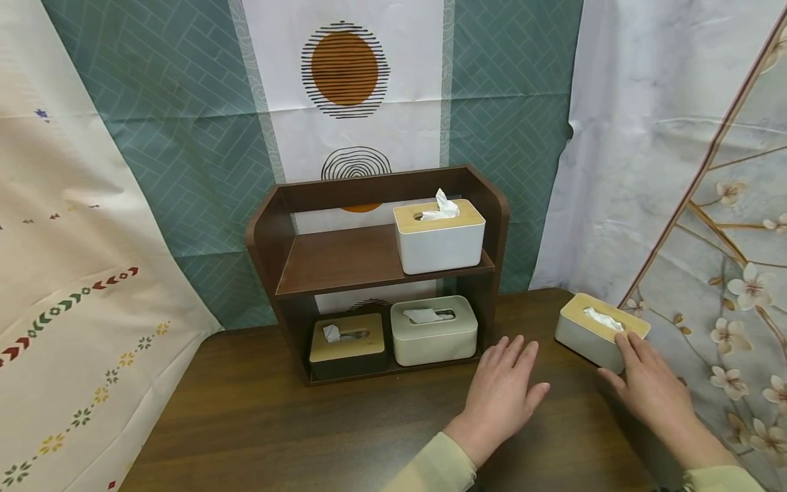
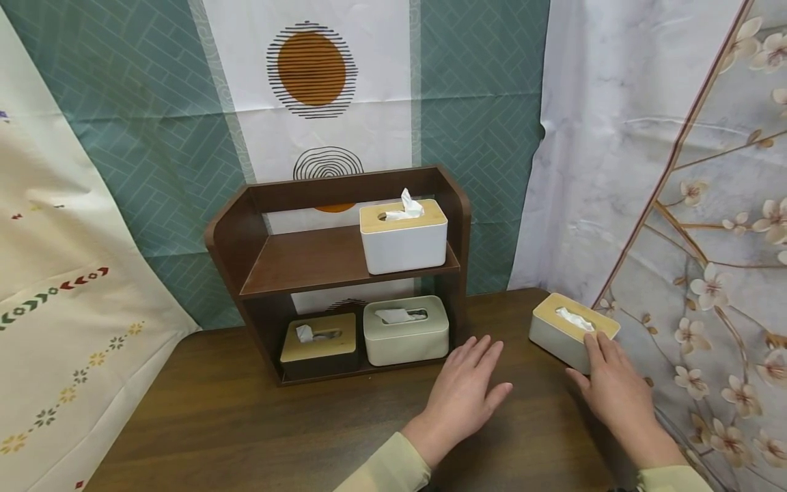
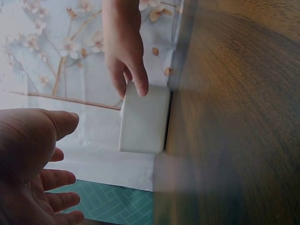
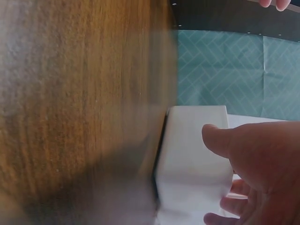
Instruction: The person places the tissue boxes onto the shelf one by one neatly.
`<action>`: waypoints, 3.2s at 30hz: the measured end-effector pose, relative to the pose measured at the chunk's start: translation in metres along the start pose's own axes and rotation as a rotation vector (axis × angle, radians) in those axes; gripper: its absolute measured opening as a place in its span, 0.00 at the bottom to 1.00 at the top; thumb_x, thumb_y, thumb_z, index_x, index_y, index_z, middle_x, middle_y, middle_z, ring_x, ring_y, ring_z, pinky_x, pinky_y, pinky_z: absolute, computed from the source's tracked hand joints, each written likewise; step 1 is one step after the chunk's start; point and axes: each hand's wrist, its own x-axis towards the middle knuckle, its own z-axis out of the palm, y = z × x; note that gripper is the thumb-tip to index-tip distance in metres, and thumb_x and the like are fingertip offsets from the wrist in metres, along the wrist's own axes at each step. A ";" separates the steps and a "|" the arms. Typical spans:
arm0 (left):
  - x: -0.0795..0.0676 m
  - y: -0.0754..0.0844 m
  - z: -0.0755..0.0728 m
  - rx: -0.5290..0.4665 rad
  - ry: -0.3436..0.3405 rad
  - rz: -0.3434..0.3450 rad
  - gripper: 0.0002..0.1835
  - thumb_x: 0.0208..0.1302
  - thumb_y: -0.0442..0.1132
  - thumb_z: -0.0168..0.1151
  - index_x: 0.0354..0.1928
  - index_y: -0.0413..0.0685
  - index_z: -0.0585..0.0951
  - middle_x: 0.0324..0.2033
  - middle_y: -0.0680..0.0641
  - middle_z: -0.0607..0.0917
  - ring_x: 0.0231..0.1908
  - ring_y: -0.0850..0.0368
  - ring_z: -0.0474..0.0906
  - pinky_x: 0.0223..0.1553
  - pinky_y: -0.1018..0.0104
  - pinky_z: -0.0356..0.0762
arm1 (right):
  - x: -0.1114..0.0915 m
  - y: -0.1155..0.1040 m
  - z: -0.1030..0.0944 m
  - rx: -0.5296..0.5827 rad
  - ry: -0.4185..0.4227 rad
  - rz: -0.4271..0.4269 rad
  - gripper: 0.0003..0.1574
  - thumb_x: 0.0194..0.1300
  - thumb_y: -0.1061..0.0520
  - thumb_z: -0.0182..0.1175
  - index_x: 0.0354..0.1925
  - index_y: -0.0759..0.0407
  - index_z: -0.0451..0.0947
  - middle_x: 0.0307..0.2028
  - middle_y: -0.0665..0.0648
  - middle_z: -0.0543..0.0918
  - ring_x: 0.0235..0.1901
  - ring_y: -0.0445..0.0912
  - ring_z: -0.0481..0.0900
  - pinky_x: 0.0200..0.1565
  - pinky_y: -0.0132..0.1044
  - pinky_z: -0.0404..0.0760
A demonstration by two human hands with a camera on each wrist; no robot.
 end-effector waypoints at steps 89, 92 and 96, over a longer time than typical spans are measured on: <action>0.013 0.010 0.042 -0.198 -0.114 -0.019 0.34 0.81 0.59 0.65 0.82 0.58 0.73 0.71 0.59 0.82 0.70 0.61 0.79 0.71 0.63 0.74 | -0.066 -0.042 -0.021 0.116 -0.078 0.074 0.46 0.77 0.46 0.72 0.78 0.70 0.68 0.62 0.82 0.81 0.57 0.79 0.81 0.46 0.75 0.80; 0.014 0.010 0.042 -0.200 -0.120 -0.026 0.34 0.81 0.60 0.65 0.82 0.59 0.73 0.71 0.60 0.81 0.70 0.61 0.79 0.71 0.63 0.74 | -0.066 -0.043 -0.021 0.121 -0.073 0.069 0.46 0.76 0.46 0.72 0.78 0.71 0.68 0.62 0.82 0.81 0.57 0.79 0.81 0.46 0.75 0.80; 0.014 0.011 0.043 -0.206 -0.123 -0.036 0.34 0.81 0.59 0.65 0.82 0.59 0.73 0.72 0.60 0.81 0.70 0.62 0.79 0.71 0.63 0.74 | -0.066 -0.044 -0.021 0.123 -0.103 0.084 0.47 0.78 0.46 0.70 0.78 0.72 0.67 0.64 0.83 0.78 0.58 0.80 0.81 0.47 0.76 0.79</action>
